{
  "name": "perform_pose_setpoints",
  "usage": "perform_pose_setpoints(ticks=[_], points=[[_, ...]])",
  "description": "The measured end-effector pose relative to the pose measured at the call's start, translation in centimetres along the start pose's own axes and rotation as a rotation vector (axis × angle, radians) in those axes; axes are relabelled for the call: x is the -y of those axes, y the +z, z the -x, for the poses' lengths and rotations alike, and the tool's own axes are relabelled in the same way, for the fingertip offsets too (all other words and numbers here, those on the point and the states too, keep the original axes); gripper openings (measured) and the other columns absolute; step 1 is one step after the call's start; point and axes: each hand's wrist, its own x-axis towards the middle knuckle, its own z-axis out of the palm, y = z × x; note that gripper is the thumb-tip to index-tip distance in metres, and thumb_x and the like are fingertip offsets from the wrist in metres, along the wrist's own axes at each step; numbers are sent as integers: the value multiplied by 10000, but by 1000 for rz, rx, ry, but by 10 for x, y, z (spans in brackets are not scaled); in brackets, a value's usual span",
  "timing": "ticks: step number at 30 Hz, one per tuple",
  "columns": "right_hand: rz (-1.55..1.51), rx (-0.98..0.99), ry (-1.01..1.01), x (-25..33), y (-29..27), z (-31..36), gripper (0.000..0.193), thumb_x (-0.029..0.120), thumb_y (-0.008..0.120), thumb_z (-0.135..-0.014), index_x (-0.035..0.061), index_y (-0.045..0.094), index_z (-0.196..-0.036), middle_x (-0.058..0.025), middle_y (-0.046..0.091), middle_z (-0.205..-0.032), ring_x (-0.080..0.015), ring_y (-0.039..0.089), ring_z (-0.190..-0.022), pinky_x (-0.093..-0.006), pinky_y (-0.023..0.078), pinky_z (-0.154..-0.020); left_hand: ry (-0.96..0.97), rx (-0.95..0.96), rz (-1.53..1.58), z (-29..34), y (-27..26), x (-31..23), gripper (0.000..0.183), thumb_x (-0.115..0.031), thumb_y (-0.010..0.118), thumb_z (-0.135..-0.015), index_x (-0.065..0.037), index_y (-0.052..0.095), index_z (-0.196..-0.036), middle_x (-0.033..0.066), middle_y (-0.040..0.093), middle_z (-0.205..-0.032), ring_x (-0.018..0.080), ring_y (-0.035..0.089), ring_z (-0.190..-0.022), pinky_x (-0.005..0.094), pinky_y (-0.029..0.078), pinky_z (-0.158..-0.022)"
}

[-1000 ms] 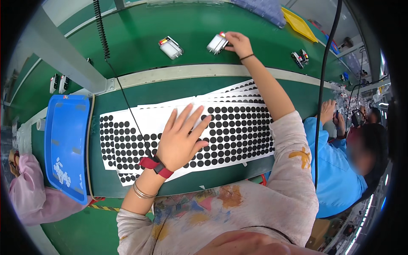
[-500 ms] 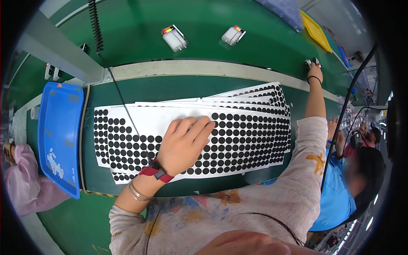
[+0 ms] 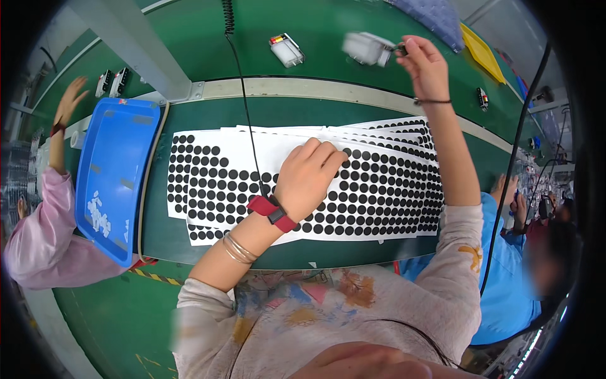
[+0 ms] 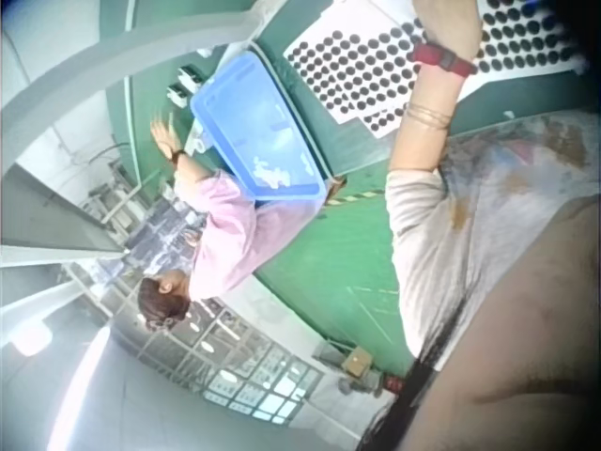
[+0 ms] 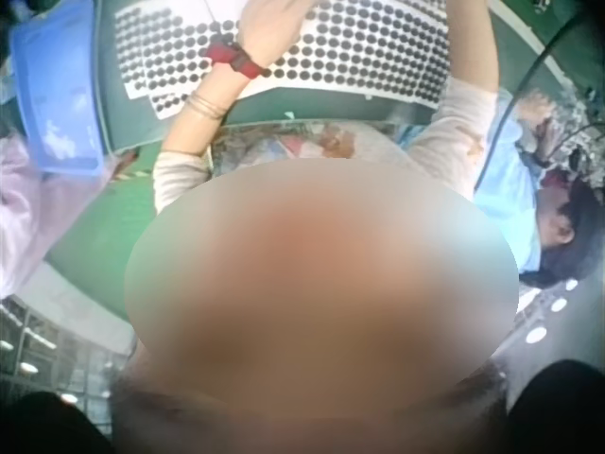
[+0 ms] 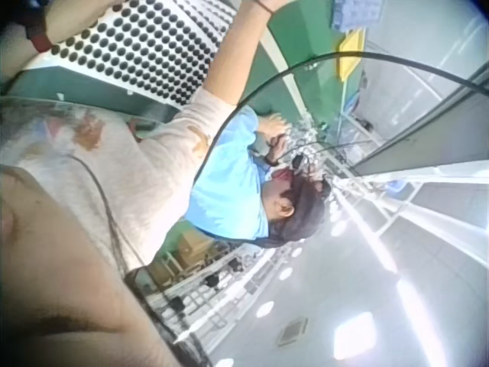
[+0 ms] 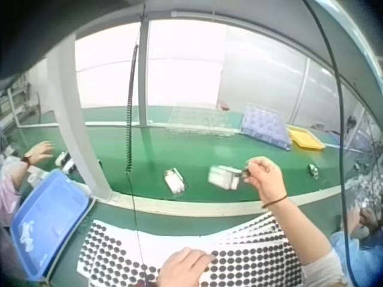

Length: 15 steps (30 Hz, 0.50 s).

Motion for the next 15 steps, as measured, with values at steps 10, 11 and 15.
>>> perform_pose_setpoints(ticks=[10,11,15], points=[[-801,753,332,35,106,110,481,486,636,-732,48,473,-848,-42,511,-696,-110,513,-603,-205,409,-497,-325,-111,616,6,-1,9,246,49,549,-653,-53,537,-877,72,522,-822,247,520,-824,308,445,-663],[-764,785,361,32,106,115,506,520,640,-700,57,472,-819,-22,489,-667,-102,507,-569,-197,382,-472,-352,-115,616,5,-8,16,220,49,546,-681,-45,530,-879,72,521,-823,236,527,-814,301,447,-656],[-776,742,522,2,106,130,512,544,617,-713,57,477,-788,-17,492,-642,-93,473,-527,-194,365,-469,-397,-322,809,-1,-40,24,108,-15,566,-779,-24,526,-879,57,533,-846,148,536,-759,265,443,-675]])
